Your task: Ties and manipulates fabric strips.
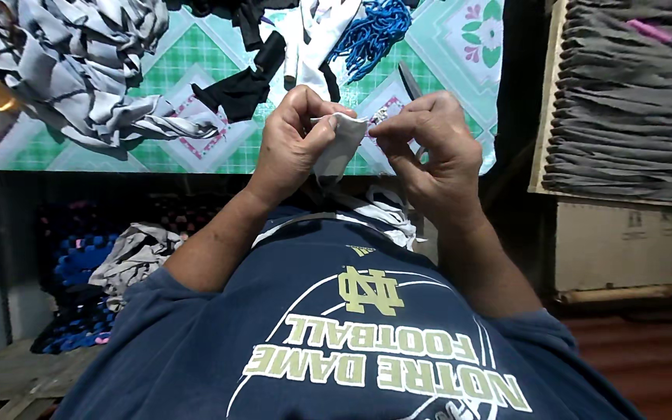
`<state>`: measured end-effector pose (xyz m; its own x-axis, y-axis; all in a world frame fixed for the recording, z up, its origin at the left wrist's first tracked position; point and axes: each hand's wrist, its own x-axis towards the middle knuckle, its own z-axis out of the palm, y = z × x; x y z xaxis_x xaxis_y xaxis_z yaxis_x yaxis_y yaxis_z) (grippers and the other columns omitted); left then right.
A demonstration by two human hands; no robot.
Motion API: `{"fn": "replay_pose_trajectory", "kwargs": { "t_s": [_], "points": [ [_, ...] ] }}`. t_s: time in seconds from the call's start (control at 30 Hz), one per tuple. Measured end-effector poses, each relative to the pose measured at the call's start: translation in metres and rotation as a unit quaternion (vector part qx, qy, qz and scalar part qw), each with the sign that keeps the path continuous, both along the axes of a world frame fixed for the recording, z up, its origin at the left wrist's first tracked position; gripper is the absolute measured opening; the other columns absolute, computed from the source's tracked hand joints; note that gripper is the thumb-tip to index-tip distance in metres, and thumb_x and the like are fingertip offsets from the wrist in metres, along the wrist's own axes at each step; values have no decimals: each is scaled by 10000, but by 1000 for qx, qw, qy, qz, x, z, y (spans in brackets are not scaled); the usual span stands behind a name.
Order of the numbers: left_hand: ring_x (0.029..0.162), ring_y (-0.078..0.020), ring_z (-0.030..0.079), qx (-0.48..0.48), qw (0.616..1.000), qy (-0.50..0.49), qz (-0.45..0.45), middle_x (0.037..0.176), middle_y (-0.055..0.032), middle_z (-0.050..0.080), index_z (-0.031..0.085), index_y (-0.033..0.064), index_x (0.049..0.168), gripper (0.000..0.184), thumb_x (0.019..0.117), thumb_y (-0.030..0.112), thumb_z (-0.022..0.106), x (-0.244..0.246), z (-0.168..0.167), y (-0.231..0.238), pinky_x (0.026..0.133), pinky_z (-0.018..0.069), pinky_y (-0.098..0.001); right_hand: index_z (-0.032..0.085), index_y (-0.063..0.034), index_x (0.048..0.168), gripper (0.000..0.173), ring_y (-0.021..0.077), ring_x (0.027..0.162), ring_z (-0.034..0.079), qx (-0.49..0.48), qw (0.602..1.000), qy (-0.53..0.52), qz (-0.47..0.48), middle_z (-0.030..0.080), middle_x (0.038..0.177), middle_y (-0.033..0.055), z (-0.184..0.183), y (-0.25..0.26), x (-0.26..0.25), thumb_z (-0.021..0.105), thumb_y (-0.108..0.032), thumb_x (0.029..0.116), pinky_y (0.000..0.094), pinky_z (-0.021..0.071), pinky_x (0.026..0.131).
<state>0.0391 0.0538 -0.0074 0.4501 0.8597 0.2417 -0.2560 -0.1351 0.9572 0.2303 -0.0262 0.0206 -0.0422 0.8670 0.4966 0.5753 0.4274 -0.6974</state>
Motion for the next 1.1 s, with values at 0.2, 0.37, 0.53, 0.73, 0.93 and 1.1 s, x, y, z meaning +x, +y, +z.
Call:
{"fn": "replay_pose_trajectory", "kwargs": {
  "t_s": [0.2,0.37,0.53,0.73,0.93,1.1],
  "points": [
    [933,-63,707,0,1000,-20,-21,1030,-1,737,535,110,973,136,959,-24,545,0,-1,-1,821,583,-259,772,-37,1085,197,162,926,581,-9,999,-52,-6,619,973,136,2,3,-2,611,-40,973,268,473,835],
    [987,-86,712,-7,998,-46,-50,1066,-15,742,542,121,985,128,971,-5,535,-4,-1,-1,862,585,-286,771,-36,1091,220,156,907,580,-18,998,-55,-9,618,966,128,5,3,-2,588,-43,968,272,474,826],
    [1030,-102,709,2,996,-47,-73,1102,-23,741,559,130,974,113,974,20,535,-7,-1,0,891,582,-299,770,-27,1090,235,146,878,579,-20,999,-50,-3,614,943,123,7,4,-2,574,-44,962,256,479,793],
    [1056,-119,700,11,994,-49,-98,1117,-41,730,569,110,975,114,965,4,528,-9,-1,1,916,576,-320,770,-21,1087,247,153,864,577,-23,998,-57,-4,617,918,122,11,3,-4,562,-42,953,265,476,778],
    [1068,-122,690,20,993,-49,-110,1125,-46,721,578,104,972,107,962,9,532,-11,-2,2,917,572,-319,769,-19,1080,245,170,852,583,-19,997,-69,-8,615,905,129,11,2,-6,569,-47,943,279,481,764],
    [1045,-90,681,26,991,-41,-121,1128,-29,717,589,99,980,117,957,-1,531,-12,0,1,888,568,-283,768,-14,1062,227,191,837,572,-13,996,-88,-2,615,882,131,13,2,-6,574,-46,948,322,465,770]
  ]
}}
